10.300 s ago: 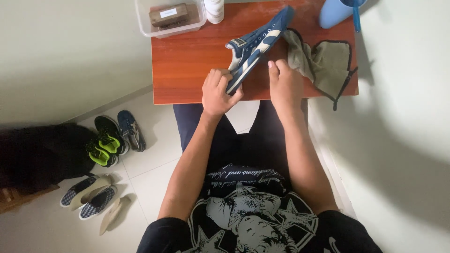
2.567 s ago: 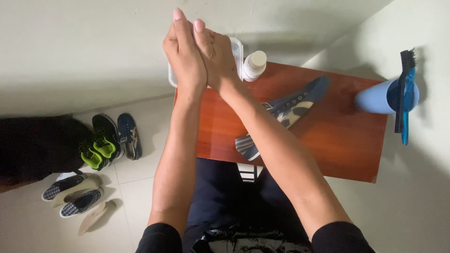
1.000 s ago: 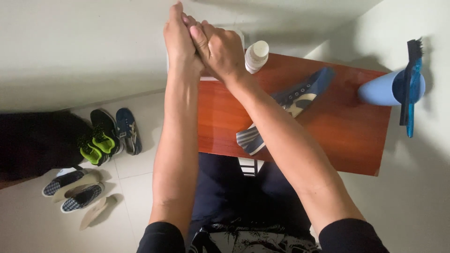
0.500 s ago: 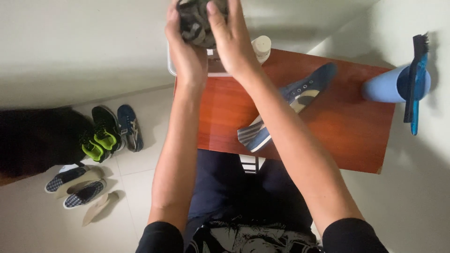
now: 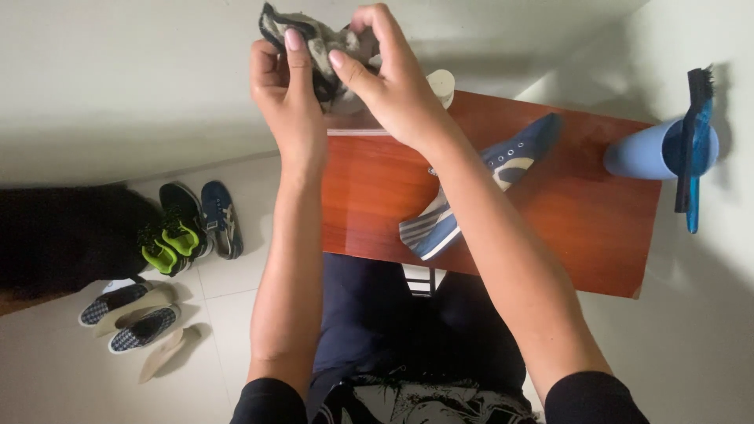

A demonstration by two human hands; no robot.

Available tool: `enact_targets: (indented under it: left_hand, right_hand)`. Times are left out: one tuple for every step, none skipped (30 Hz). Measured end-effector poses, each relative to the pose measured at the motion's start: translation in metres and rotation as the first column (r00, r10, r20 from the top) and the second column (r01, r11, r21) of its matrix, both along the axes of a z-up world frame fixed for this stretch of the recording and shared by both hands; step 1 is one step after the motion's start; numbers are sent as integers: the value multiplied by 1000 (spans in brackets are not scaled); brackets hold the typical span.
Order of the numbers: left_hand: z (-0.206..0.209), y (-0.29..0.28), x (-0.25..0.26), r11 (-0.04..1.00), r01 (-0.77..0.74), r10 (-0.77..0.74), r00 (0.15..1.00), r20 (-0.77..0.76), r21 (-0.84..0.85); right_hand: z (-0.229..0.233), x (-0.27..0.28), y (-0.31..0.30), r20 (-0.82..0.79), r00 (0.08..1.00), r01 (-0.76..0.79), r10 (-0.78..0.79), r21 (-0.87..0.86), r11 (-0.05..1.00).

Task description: Cleaning a blue sneaker using a cloth and a brush while sitting on the floor at a low table.

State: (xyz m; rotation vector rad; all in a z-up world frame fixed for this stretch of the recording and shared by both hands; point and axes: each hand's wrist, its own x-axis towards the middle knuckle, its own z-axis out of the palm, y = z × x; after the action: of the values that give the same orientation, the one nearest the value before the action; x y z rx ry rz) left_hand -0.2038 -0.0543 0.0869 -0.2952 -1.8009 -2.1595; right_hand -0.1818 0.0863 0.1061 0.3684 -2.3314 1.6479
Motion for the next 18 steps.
enact_targets:
  left_hand:
    - [2, -1, 1, 1000, -2, 2, 1000, -1, -1]
    - [5, 0, 1, 999, -30, 31, 999, -28, 9]
    - [7, 0, 2, 998, -58, 59, 997, -54, 20]
    - [8, 0, 3, 998, -58, 59, 997, -57, 19]
    - [8, 0, 4, 997, -78, 79, 996, -34, 10]
    - [7, 2, 6, 996, -91, 91, 996, -10, 3]
    - [3, -1, 5, 996, -84, 84, 996, -10, 4]
    - [-2, 0, 3, 998, -50, 51, 998, -41, 28]
    - [-7, 2, 1, 999, -16, 19, 997, -74, 52]
    - [5, 7, 5, 998, -3, 7, 997, -74, 56]
    - [17, 11, 9, 992, 18, -10, 998, -68, 123]
    - [28, 13, 15, 982, 37, -27, 998, -57, 185]
    - [34, 14, 24, 981, 48, -39, 998, -53, 186]
    - [41, 16, 31, 984, 78, -73, 997, -39, 159]
    - [49, 17, 37, 985, 110, -107, 994, -25, 133]
    - [53, 21, 46, 984, 120, -117, 993, -29, 135]
    - [57, 25, 55, 985, 150, -146, 988, -47, 89]
    - [59, 28, 67, 983, 178, -176, 983, -58, 42]
  right_hand:
    - [3, 2, -2, -1, 1000, -2, 2, -1, 1000]
    - [7, 5, -2, 44, 998, -46, 48, -36, 998]
    - [10, 7, -3, 88, 992, -89, 95, -72, 993]
    - [6, 8, -2, 86, 992, -89, 95, -72, 993]
    - [2, 9, -1, 112, 986, -116, 125, -83, 990]
    - [-3, 12, 1, 140, 979, -135, 147, -92, 987]
    - [-8, 10, -3, 140, 980, -128, 140, -92, 988]
    - [-12, 10, -3, 95, 990, -97, 106, -102, 990]
    - [-17, 10, -2, 50, 996, -66, 73, -114, 991]
    - [-14, 13, -1, 50, 997, -54, 60, -110, 992]
    - [-11, 16, -1, 65, 996, -51, 68, -237, 970]
    - [-8, 20, -3, 83, 993, -44, 80, -363, 931]
    - [-3, 30, 0, 87, 994, -32, 68, -363, 931]
    - [4, 37, 4, 100, 994, -2, 40, -354, 935]
    - [11, 45, 7, 113, 994, 29, 11, -345, 938]
    - [25, 58, 13, 110, 994, 37, 1, -342, 939]
    - [38, 71, 19, 128, 991, 79, -42, -304, 949]
    - [51, 88, 24, 152, 985, 123, -84, -266, 956]
